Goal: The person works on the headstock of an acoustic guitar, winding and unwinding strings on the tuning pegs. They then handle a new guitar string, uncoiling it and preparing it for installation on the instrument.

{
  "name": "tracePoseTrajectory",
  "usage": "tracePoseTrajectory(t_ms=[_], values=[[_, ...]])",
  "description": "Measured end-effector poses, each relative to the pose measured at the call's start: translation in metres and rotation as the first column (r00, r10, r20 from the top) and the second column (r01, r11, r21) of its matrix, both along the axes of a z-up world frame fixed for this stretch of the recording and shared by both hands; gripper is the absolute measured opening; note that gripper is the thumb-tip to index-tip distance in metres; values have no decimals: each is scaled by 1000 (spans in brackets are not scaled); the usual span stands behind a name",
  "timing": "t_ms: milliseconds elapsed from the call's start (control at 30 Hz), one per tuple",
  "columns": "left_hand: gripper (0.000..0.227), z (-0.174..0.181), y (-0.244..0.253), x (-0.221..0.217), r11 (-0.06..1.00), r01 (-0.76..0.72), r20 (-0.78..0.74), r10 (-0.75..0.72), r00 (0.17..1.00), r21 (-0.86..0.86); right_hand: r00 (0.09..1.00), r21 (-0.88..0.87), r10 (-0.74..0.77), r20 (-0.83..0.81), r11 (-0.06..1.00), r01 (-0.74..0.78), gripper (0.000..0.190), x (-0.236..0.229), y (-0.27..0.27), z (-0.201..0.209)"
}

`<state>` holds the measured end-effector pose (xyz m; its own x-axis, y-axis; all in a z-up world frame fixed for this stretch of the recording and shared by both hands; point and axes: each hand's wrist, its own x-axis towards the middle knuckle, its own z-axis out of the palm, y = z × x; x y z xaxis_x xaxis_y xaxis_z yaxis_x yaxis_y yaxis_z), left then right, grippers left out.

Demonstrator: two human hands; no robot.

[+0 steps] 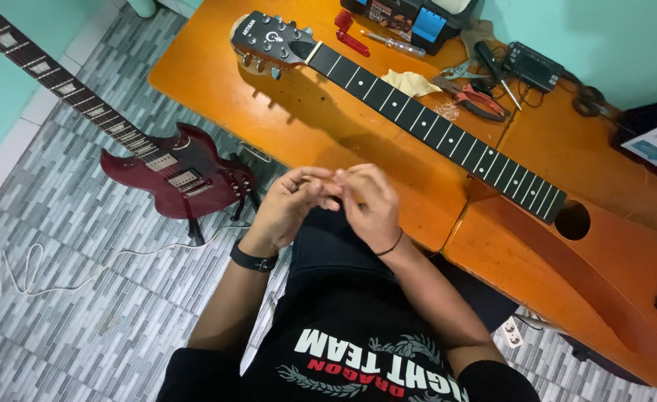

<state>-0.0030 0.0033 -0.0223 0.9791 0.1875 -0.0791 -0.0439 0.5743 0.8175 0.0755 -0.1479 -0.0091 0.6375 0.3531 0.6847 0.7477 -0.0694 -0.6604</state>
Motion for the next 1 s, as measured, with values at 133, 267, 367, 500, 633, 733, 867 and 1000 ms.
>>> tracePoseTrajectory(t_ms=[133, 267, 367, 500, 633, 733, 867, 1000], values=[[21, -34, 4, 2, 961, -34, -103, 6, 995, -274, 990, 6, 111, 89, 994, -112, 24, 0, 3, -4], [20, -29, 2, 6, 981, -88, -137, 64, 989, -175, 982, 38, 143, 126, 988, -149, 20, 0, 4, -12], [24, -24, -1, 8, 988, -139, -118, 131, 984, -61, 979, 40, 186, 86, 981, -190, 15, -2, 5, -7], [24, -9, 2, 7, 918, -223, -92, 266, 959, 327, 968, 78, 184, -169, 982, -173, 9, -4, 3, -11], [20, -11, 13, 2, 652, -207, 25, 277, 960, 729, 759, 331, 320, -568, 932, -146, 14, -4, 4, -16], [17, 18, 10, -5, 533, -313, 174, 295, 939, 786, 698, 262, 283, -658, 955, -140, 19, 1, 8, -19], [20, 23, 26, 5, 688, -358, 82, 400, 913, 632, 726, 123, 181, -663, 983, -133, 18, 18, 34, 2], [16, 68, 70, 38, 629, -522, 250, 472, 845, 577, 806, 100, 220, -550, 975, -198, 24, 64, 83, 53]])
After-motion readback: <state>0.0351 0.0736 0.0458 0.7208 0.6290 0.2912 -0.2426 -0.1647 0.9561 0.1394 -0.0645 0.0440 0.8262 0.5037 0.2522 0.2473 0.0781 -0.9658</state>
